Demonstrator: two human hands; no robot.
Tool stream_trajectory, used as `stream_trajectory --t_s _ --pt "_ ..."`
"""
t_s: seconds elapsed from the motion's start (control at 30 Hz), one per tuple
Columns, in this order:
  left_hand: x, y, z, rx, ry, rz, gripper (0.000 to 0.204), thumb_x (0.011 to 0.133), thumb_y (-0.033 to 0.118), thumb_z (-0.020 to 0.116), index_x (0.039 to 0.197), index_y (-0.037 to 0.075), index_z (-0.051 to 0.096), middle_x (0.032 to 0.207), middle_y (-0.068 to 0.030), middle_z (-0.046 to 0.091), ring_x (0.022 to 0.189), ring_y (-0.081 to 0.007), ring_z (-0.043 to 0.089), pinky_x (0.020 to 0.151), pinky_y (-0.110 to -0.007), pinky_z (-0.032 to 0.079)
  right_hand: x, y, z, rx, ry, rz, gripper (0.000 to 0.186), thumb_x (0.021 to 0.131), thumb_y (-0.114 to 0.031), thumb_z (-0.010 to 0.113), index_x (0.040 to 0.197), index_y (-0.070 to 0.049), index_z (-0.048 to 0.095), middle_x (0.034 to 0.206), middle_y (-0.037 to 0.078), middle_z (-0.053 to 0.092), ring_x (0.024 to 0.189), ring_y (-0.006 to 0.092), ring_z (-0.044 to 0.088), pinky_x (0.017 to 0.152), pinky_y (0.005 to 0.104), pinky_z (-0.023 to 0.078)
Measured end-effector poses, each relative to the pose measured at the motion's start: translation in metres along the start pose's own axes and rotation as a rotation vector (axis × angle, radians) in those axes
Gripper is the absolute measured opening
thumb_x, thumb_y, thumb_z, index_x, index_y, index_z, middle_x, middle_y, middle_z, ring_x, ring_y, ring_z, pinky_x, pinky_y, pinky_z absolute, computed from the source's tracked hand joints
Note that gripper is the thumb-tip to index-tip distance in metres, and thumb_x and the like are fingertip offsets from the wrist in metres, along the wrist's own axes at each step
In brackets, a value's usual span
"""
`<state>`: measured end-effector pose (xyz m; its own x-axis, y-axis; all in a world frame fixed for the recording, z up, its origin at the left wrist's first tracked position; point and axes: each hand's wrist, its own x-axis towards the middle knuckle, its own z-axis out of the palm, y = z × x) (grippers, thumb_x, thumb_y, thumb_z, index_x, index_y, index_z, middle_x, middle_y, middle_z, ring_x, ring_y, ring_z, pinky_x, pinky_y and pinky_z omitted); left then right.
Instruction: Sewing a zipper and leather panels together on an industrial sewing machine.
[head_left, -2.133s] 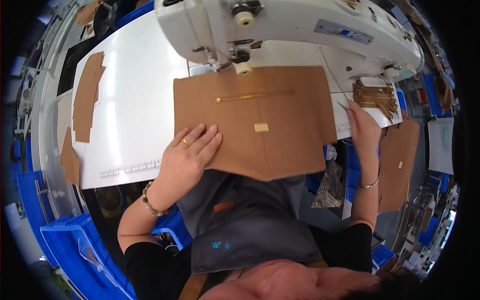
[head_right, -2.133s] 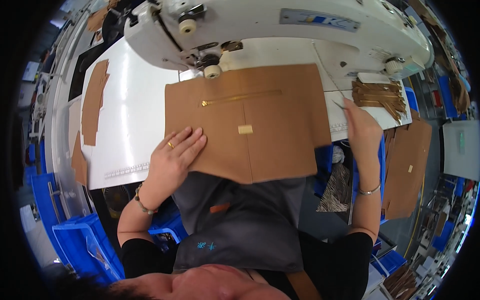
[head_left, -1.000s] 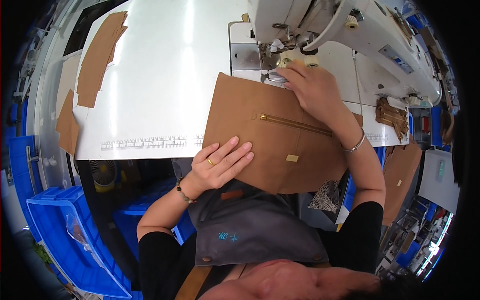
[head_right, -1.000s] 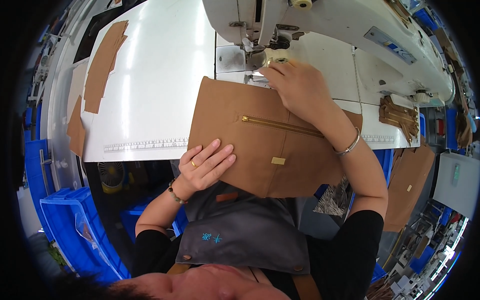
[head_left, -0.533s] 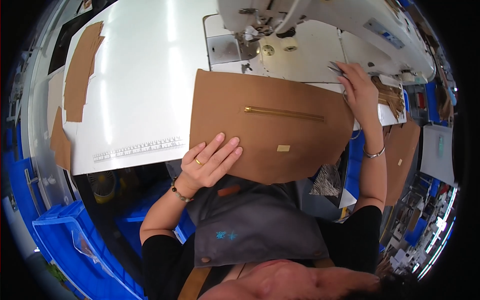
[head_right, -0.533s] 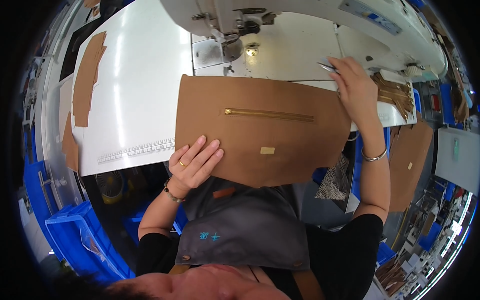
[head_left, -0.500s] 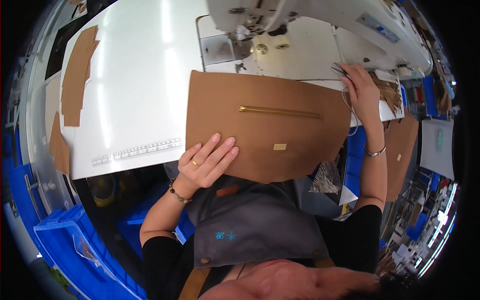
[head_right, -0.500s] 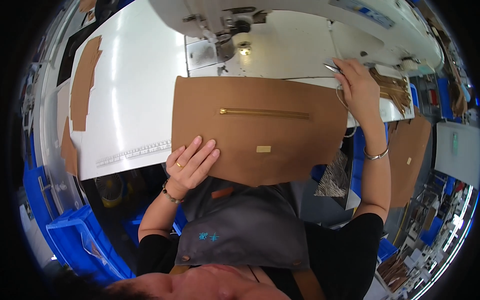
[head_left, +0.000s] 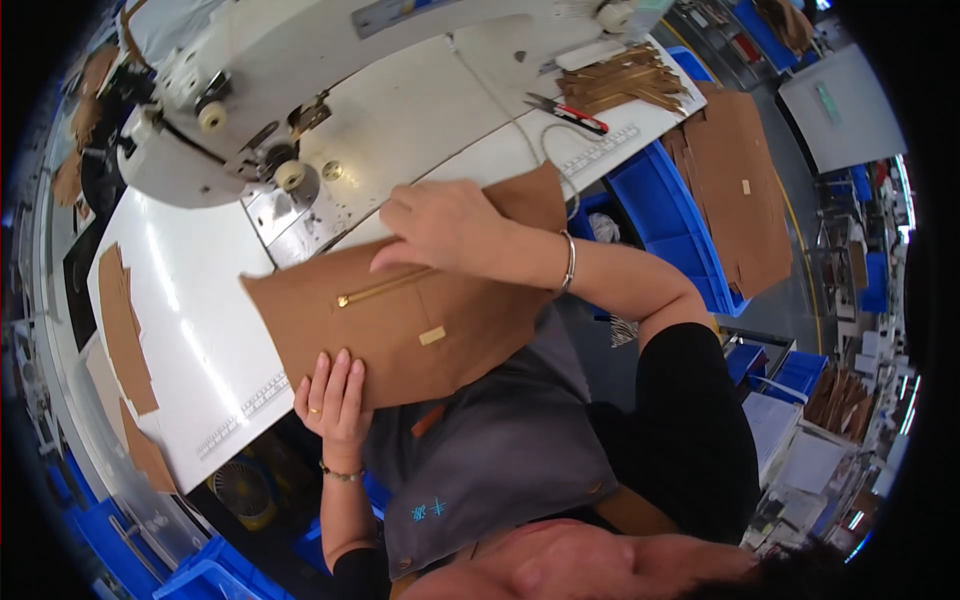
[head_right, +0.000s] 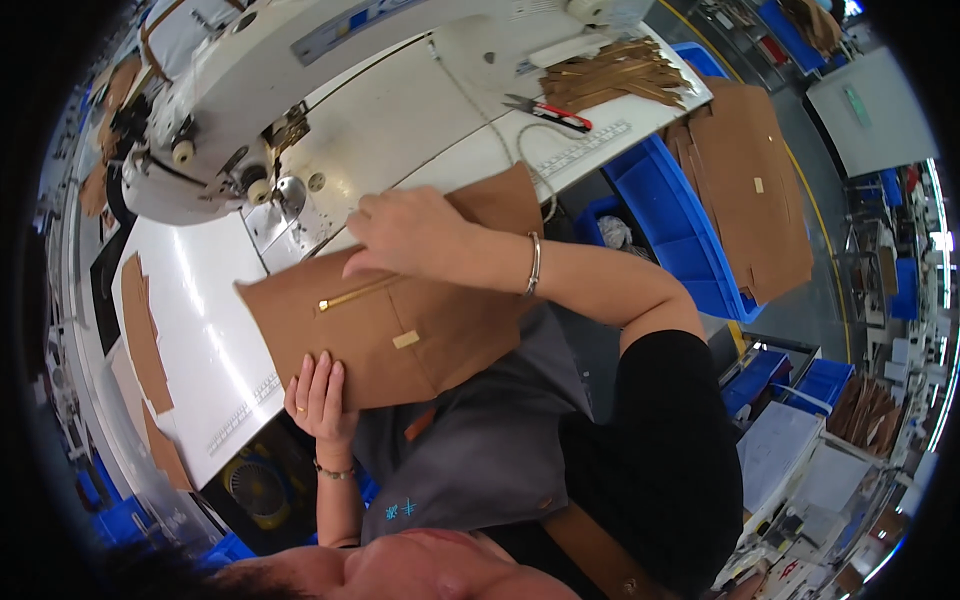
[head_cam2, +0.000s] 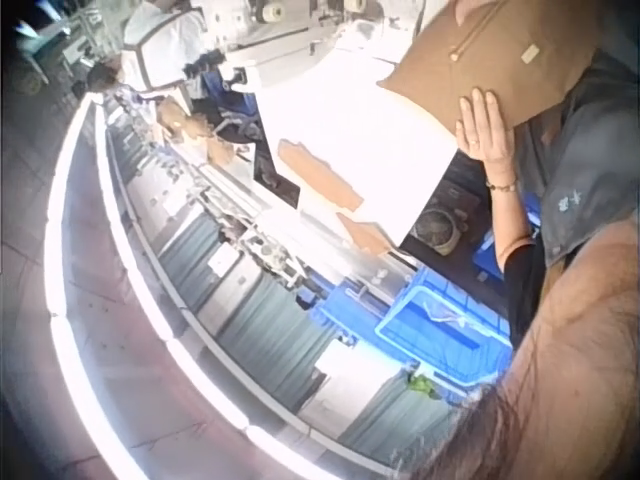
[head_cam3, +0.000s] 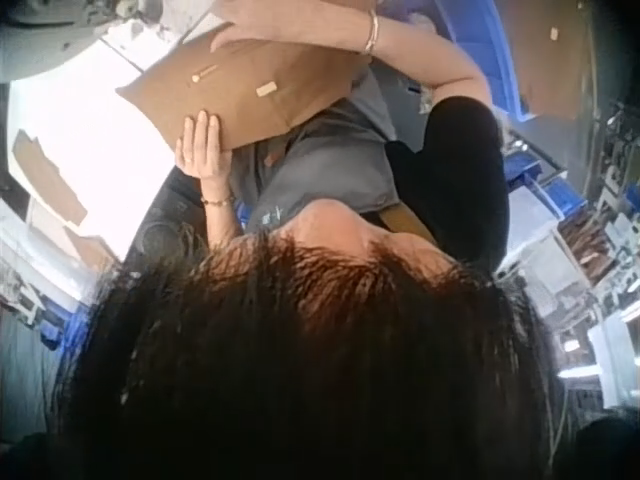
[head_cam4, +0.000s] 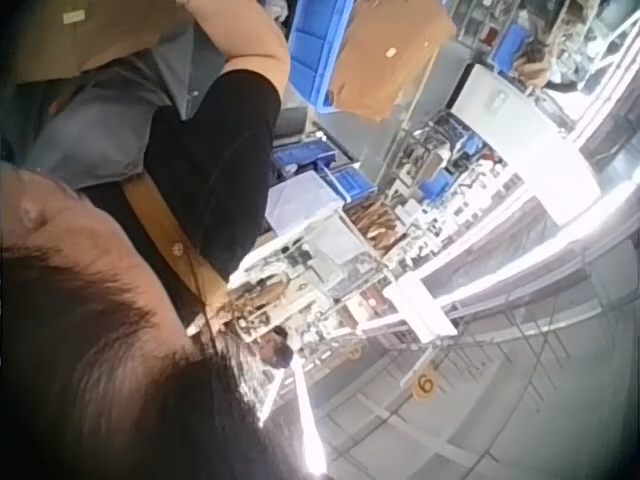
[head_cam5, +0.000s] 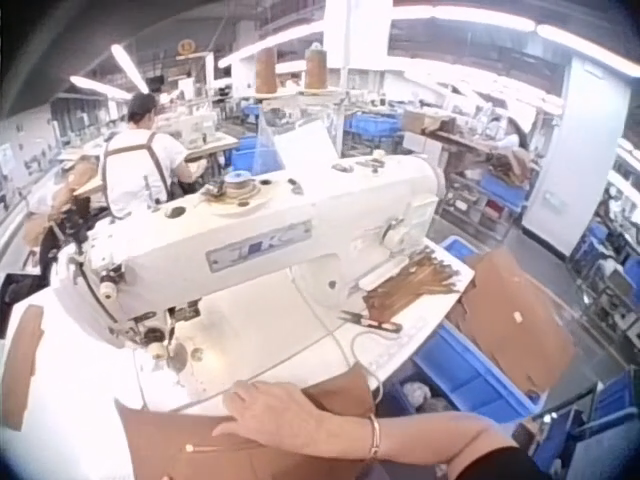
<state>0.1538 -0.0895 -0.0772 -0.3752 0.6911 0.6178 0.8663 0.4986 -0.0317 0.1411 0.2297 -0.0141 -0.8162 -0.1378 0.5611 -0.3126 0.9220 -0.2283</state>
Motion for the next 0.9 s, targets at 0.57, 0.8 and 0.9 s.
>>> stream_trajectory --t_s 0.57,0.8,0.9 --pt "0.015 -0.008 0.002 0.156 0.072 -0.139 0.053 0.096 0.032 0.067 0.137 -0.001 0.059 0.126 -0.0129 0.074 0.115 -0.0328 0.068 0.099 -0.042 0.050 -0.270 0.229 -0.327 -1.042 0.110 0.893 0.089 0.081 -0.061 0.079 0.151 -0.013 0.053 0.157 0.025 0.046 0.143 0.0415 0.046 0.116 0.0490 0.040" --pt "0.012 -0.011 0.001 0.185 0.053 -0.117 0.049 0.099 0.035 0.065 0.135 0.001 0.063 0.126 -0.0111 0.074 0.115 -0.0315 0.069 0.098 -0.042 0.049 -0.312 0.253 -0.233 -0.774 -0.326 1.370 0.128 0.061 -0.076 0.083 0.166 -0.041 0.021 0.177 0.009 0.002 0.158 0.0502 0.004 0.114 0.0815 0.015" --pt "0.012 -0.011 0.004 0.174 0.066 -0.120 0.049 0.096 0.029 0.068 0.136 0.001 0.062 0.128 -0.0115 0.073 0.117 -0.0328 0.068 0.102 -0.042 0.048 -0.274 0.258 -0.254 -0.853 -0.244 1.120 0.073 0.084 -0.054 0.077 0.146 -0.024 0.056 0.159 0.013 0.044 0.144 0.0401 0.042 0.113 0.0650 0.034"
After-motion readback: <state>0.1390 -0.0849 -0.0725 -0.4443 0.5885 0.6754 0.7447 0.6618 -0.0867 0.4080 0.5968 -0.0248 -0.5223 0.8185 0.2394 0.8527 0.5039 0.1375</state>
